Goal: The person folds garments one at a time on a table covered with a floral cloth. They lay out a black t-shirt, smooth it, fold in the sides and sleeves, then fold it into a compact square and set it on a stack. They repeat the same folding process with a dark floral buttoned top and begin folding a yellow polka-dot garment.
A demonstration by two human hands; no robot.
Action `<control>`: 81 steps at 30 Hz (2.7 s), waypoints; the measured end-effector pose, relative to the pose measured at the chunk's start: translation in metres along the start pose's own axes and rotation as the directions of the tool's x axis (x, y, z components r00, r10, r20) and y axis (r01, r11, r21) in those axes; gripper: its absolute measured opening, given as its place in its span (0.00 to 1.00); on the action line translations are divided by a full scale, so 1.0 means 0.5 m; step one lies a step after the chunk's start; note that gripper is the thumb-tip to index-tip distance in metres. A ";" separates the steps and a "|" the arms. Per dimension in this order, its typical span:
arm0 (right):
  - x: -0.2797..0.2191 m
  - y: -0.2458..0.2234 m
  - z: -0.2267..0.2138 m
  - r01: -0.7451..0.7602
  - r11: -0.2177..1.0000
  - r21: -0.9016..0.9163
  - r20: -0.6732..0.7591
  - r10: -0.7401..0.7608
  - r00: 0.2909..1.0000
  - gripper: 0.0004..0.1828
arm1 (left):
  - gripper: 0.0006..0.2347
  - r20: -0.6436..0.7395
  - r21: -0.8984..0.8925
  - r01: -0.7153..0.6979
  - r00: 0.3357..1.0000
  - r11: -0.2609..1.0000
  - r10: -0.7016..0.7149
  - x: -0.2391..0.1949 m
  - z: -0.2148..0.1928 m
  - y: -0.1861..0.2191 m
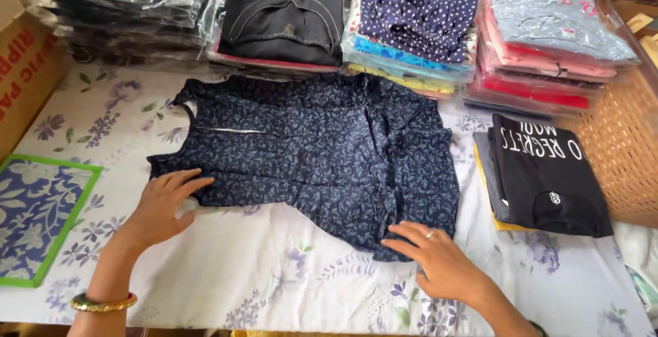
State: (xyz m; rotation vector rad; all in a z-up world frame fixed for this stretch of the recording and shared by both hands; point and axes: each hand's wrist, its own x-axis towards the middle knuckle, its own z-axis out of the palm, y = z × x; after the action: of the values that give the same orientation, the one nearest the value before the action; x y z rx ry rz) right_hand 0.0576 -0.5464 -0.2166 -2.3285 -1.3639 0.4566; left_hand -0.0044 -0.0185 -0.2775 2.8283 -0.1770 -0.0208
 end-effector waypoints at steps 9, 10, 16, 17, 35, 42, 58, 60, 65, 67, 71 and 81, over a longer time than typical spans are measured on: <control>-0.039 0.219 0.031 -0.398 0.909 -0.125 -0.293 0.350 0.890 0.24 | 0.14 -0.381 0.128 0.023 0.924 0.992 0.028 0.039 0.027 -0.054; -0.049 0.234 0.022 -0.229 0.964 0.139 -0.401 0.266 0.877 0.24 | 0.12 -0.406 0.090 0.010 0.913 0.996 0.027 0.040 0.022 -0.066; -0.159 0.296 -0.011 -0.220 0.841 0.494 -0.444 0.461 0.768 0.13 | 0.12 -0.248 -0.040 0.169 0.953 0.985 -0.174 -0.018 -0.076 -0.054; -0.177 0.306 -0.015 -0.185 0.832 0.523 -0.397 0.429 0.811 0.10 | 0.11 -0.198 -0.053 0.172 0.964 0.984 -0.179 -0.030 -0.092 -0.051; -0.040 0.333 -0.011 -0.380 0.657 0.651 -0.201 0.633 0.748 0.54 | 0.28 -0.043 -0.376 0.375 0.906 0.847 -0.420 0.026 -0.046 -0.072; -0.056 0.316 -0.025 -0.006 0.608 0.794 -0.442 0.584 0.681 0.41 | 0.18 -0.152 -0.678 0.335 0.807 0.654 -0.571 -0.029 -0.043 -0.089; -0.069 0.171 -0.070 -0.648 0.755 0.096 -0.345 0.636 0.690 0.27 | 0.24 -0.050 -0.094 0.493 0.865 0.865 -0.499 -0.052 -0.063 -0.020; -0.026 0.175 -0.077 -0.565 0.820 0.095 -0.527 0.523 0.670 0.22 | 0.25 -0.254 0.119 0.334 0.921 0.935 -0.296 -0.014 -0.058 0.033; 0.142 0.246 -0.055 -0.105 0.980 0.170 -0.492 0.177 0.852 0.19 | 0.21 -0.190 -0.194 -0.130 0.977 0.972 0.093 0.131 -0.063 0.247; 0.184 0.222 -0.059 0.027 0.984 0.176 -0.434 0.053 0.900 0.24 | 0.25 -0.126 -0.196 -0.186 0.979 0.963 0.163 0.175 0.001 0.265; 0.223 0.209 -0.058 -0.115 0.984 0.137 -0.155 0.136 0.979 0.32 | 0.32 -0.023 -0.202 -0.254 0.967 0.946 0.254 0.202 0.092 0.254; 0.167 0.276 -0.149 -0.246 0.942 -0.228 -0.555 0.082 0.828 0.15 | 0.29 -0.135 -0.176 -0.291 0.953 0.940 0.270 0.192 0.110 0.238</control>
State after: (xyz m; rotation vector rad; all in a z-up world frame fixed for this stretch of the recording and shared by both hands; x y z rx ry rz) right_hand 0.2348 -0.5471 -0.2267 -2.5426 -1.0015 -0.3734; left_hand 0.0748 -0.1595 -0.2933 2.5757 -0.5235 0.1697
